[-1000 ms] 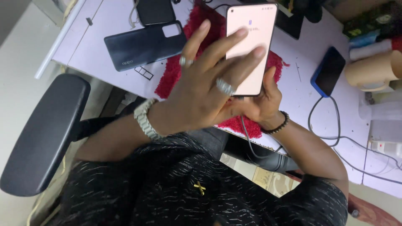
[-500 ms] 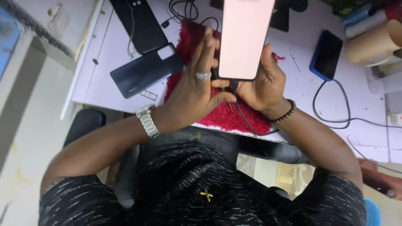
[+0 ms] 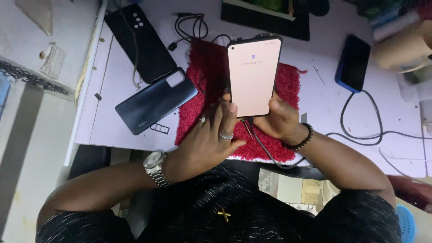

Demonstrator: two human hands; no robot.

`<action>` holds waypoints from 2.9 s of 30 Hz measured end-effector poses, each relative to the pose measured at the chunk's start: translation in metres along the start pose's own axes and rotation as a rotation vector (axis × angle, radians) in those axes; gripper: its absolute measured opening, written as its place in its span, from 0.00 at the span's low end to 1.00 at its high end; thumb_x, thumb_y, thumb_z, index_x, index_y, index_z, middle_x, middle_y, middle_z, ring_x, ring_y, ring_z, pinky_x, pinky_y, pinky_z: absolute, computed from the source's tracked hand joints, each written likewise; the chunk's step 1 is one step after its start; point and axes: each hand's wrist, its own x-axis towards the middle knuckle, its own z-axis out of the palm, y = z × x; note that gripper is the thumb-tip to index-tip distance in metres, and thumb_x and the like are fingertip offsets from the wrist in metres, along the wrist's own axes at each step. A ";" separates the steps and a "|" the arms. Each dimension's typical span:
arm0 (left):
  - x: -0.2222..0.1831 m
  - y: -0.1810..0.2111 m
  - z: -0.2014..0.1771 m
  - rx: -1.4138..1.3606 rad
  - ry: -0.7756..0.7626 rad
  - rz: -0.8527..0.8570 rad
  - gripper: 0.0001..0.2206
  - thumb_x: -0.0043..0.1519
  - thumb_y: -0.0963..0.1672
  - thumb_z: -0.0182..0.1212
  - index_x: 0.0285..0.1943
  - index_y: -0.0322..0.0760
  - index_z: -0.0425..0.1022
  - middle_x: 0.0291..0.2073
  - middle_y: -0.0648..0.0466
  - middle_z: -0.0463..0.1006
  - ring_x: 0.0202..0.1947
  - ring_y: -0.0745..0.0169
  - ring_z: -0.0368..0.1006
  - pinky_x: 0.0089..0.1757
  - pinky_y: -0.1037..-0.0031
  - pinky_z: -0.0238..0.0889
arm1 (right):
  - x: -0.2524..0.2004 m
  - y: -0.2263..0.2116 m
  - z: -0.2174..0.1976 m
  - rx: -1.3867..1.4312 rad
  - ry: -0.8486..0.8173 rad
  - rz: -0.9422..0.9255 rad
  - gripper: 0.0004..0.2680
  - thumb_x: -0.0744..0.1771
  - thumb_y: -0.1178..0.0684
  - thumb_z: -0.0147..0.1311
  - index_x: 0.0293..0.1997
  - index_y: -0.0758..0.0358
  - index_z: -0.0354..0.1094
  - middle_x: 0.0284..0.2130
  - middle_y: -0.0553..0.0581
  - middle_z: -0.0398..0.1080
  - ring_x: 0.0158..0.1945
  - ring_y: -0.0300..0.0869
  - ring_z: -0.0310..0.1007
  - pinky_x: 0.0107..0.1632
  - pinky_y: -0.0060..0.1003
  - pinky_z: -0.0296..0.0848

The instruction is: Testing a smartphone screen and inspecting internal components during a repair process.

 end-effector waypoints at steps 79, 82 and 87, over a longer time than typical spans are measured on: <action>0.001 -0.011 -0.032 -1.679 0.046 -0.054 0.50 0.72 0.44 0.70 0.90 0.61 0.26 0.89 0.42 0.43 0.92 0.44 0.39 0.88 0.42 0.34 | -0.035 0.030 0.016 -1.657 -0.365 -0.568 0.45 0.69 0.33 0.58 0.85 0.60 0.17 0.63 0.64 0.50 0.65 0.52 0.58 0.70 0.51 0.72; 0.003 -0.013 -0.035 -1.596 0.049 0.005 0.46 0.76 0.46 0.67 0.91 0.65 0.28 0.89 0.44 0.47 0.93 0.45 0.41 0.90 0.45 0.30 | -0.038 0.031 0.012 -1.629 -0.334 -0.658 0.46 0.67 0.34 0.65 0.86 0.58 0.24 0.61 0.68 0.55 0.64 0.57 0.66 0.67 0.53 0.73; 0.004 -0.015 -0.038 -1.607 0.016 0.022 0.47 0.77 0.46 0.65 0.90 0.59 0.22 0.91 0.44 0.39 0.95 0.45 0.34 0.90 0.41 0.28 | -0.029 0.031 0.019 -1.467 -0.250 -0.744 0.47 0.64 0.44 0.74 0.86 0.55 0.29 0.67 0.69 0.55 0.76 0.55 0.57 0.79 0.53 0.67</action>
